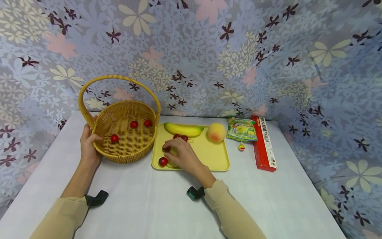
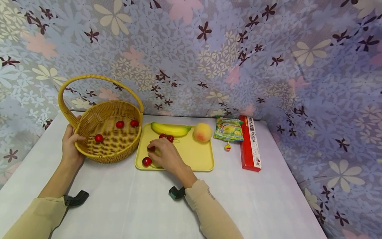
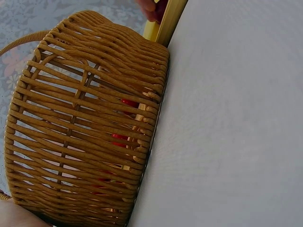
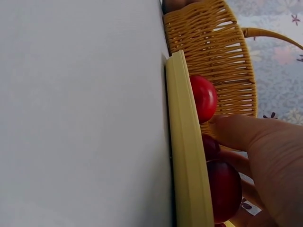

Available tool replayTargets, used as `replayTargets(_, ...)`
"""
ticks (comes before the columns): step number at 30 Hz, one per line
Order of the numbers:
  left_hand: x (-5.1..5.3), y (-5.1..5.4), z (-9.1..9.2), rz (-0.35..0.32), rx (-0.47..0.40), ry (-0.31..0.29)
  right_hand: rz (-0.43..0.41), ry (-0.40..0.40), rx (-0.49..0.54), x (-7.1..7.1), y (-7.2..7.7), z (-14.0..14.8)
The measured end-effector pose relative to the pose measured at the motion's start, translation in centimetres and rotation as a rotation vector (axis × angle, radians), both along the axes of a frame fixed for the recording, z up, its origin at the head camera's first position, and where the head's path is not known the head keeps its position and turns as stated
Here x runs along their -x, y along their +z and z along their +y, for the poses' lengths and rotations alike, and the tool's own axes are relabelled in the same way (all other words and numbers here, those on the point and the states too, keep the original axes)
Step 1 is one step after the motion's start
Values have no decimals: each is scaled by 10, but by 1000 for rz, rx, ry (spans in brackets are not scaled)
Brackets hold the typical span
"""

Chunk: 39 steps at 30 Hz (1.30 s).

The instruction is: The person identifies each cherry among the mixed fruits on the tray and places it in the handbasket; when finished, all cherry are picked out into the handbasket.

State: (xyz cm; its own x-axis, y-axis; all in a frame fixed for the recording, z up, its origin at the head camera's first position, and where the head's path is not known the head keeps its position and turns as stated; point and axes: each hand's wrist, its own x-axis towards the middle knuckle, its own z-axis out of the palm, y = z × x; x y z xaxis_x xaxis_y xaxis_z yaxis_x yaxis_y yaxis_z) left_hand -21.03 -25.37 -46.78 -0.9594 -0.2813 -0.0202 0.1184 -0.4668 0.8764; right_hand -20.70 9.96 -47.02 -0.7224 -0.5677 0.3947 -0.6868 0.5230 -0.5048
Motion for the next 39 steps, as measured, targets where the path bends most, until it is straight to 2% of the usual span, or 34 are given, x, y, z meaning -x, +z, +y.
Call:
replayTargets(9, 1, 0, 0, -16, 18, 17, 12, 7, 17, 0, -1, 0)
replayTargets(18, 0, -1, 0, -3, 1, 3, -63, -16, -27, -5, 0, -2)
replayTargets(23, 1, -1, 0, 1, 15, 12, -76, -9, -27, -6, 0, -3)
replayTargets(32, 0, -1, 0, -5, 16, -11, -112, 1, -4, -5, -2, -2)
replayTargets(39, 2, -2, -1, 25, 3, 16, -40, -19, 46, -4, 2, -2)
